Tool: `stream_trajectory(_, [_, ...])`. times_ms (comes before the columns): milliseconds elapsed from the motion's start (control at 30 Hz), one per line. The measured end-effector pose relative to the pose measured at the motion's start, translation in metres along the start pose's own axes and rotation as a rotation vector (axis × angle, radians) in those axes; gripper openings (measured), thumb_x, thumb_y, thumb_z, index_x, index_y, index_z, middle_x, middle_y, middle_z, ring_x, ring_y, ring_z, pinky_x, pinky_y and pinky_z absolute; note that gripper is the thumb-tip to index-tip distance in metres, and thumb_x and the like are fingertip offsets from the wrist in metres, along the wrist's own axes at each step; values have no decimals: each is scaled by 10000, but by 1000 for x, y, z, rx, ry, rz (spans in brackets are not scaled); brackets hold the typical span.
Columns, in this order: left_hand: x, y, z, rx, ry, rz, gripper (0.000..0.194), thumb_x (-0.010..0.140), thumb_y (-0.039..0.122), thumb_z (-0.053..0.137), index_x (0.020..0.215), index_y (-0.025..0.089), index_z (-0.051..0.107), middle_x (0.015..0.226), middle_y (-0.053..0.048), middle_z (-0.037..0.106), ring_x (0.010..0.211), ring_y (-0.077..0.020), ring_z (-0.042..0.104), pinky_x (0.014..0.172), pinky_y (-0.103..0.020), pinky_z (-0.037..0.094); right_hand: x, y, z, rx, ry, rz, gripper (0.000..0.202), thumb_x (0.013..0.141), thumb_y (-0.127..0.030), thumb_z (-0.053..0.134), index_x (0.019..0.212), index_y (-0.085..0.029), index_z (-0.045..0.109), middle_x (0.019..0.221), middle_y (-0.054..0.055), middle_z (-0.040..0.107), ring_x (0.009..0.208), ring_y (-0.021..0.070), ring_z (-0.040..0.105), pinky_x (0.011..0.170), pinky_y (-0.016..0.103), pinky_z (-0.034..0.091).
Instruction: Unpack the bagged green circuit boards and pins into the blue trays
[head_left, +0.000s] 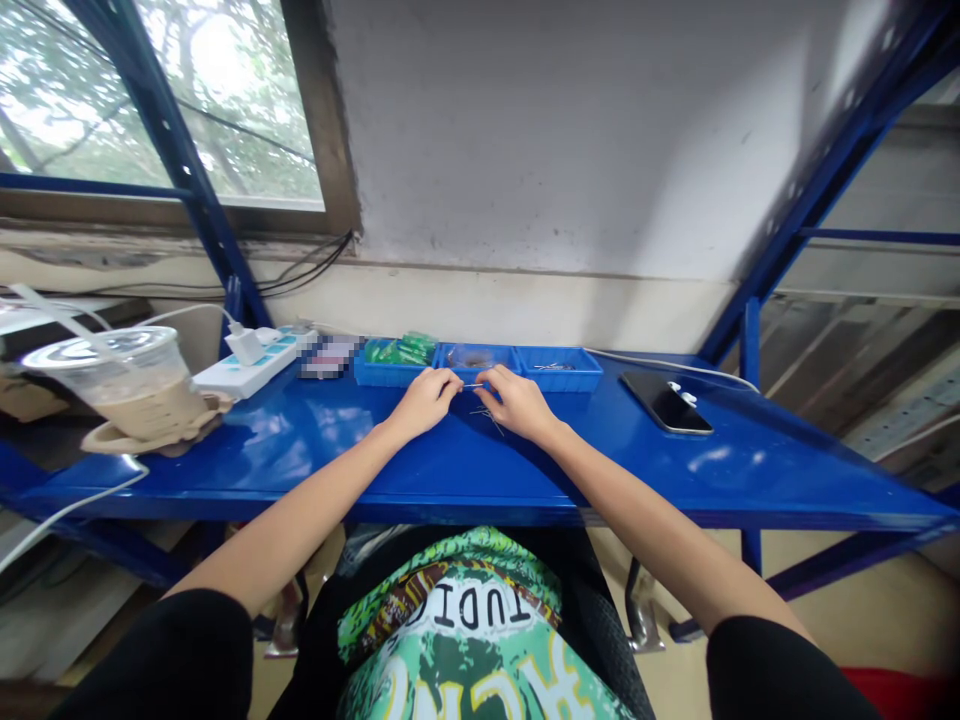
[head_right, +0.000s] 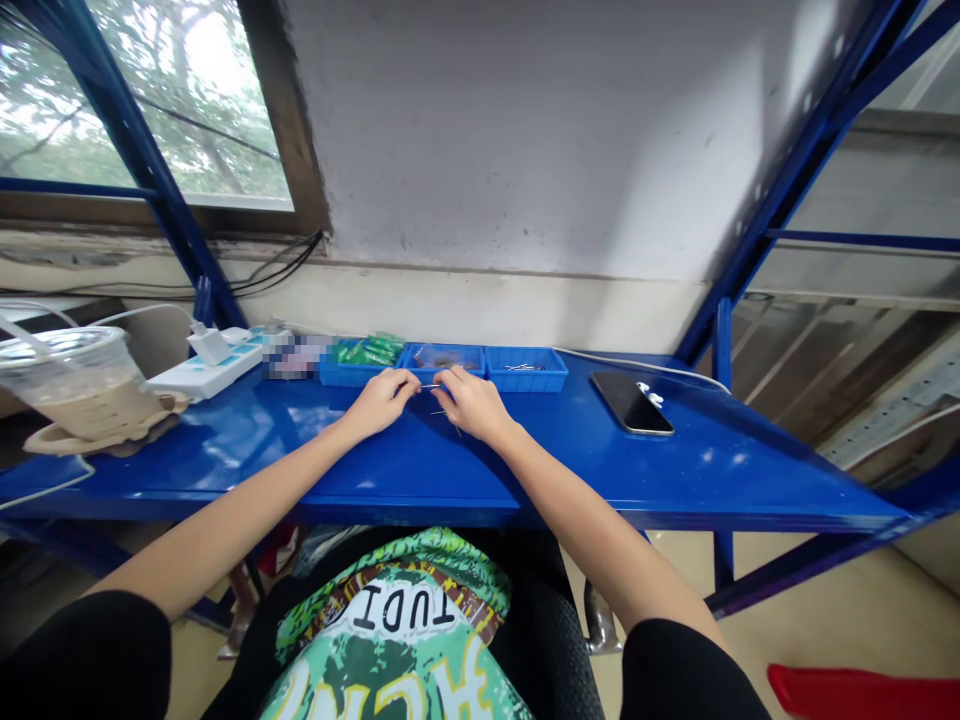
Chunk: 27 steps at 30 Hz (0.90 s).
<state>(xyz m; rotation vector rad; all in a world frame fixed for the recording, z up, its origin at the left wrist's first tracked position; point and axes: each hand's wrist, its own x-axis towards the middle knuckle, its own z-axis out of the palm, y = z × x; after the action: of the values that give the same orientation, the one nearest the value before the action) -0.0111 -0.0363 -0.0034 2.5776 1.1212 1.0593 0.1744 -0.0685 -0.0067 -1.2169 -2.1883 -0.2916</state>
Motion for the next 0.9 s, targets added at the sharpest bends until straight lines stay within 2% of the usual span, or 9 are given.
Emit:
stream_trajectory(100, [4,-6,-7,6,-94,10,287,892,299,364,778,180,599,807,-31,655,779,-177,556,745,-298,413,2,3,-3,-4,8,-2,241,935,-335,361,972,-212,565,941,53,592,805,144,552,647,227,364])
stream_trajectory(167, [7,-15,-14,-1,-162,-34,279,885,305,372,842,185,621,795,-26,660,738,-165,577,705,-277,424,4,13,-7,-9,82,58,259,930,-342,358,941,-201,575,918,62,592,807,154,550,674,237,375])
stream_trajectory(300, [2,-32,-27,79,-157,-79,294,882,325,370,927,196,630,850,-34,667,769,-172,596,720,-278,434,1,51,-18,-105,362,438,262,906,-335,364,970,-179,565,879,82,599,798,194,553,690,286,388])
stream_trajectory(367, [-8,-38,-31,145,-173,-28,291,878,346,384,954,209,629,938,-42,657,849,-188,589,778,-296,429,-3,69,-22,-139,363,593,258,867,-320,422,1044,-175,543,878,85,611,785,215,561,668,303,388])
stream_trajectory(433, [-20,-42,-33,189,-234,40,266,861,343,416,976,215,618,961,-48,634,892,-198,570,815,-309,421,-6,76,-22,-136,300,646,287,837,-304,465,1085,-175,529,881,88,624,783,227,572,653,309,387])
stream_trajectory(533, [-32,-46,-34,209,-314,92,234,868,283,383,939,213,595,924,-51,602,899,-196,546,823,-313,415,-3,64,-16,-97,228,568,262,844,-299,460,1063,-181,544,881,82,633,781,216,578,653,303,386])
stream_trajectory(633, [-31,-42,-30,212,-336,66,233,882,241,338,895,210,568,894,-48,587,879,-188,541,810,-310,416,4,33,-9,-21,110,354,234,862,-314,455,1034,-193,557,875,58,636,746,180,575,646,278,381])
stream_trajectory(767, [-14,-19,-8,293,-308,46,167,867,299,408,870,206,547,857,-49,588,837,-205,555,746,-313,426,5,4,-2,-16,-79,113,209,860,-352,488,991,-217,578,913,44,630,776,165,574,627,254,371])
stream_trajectory(900, [-2,3,15,394,-300,22,161,866,290,412,886,189,536,897,-82,608,821,-222,589,710,-317,431,-2,3,-1,-67,-182,53,194,848,-373,515,934,-219,597,907,49,612,863,182,563,648,255,381])
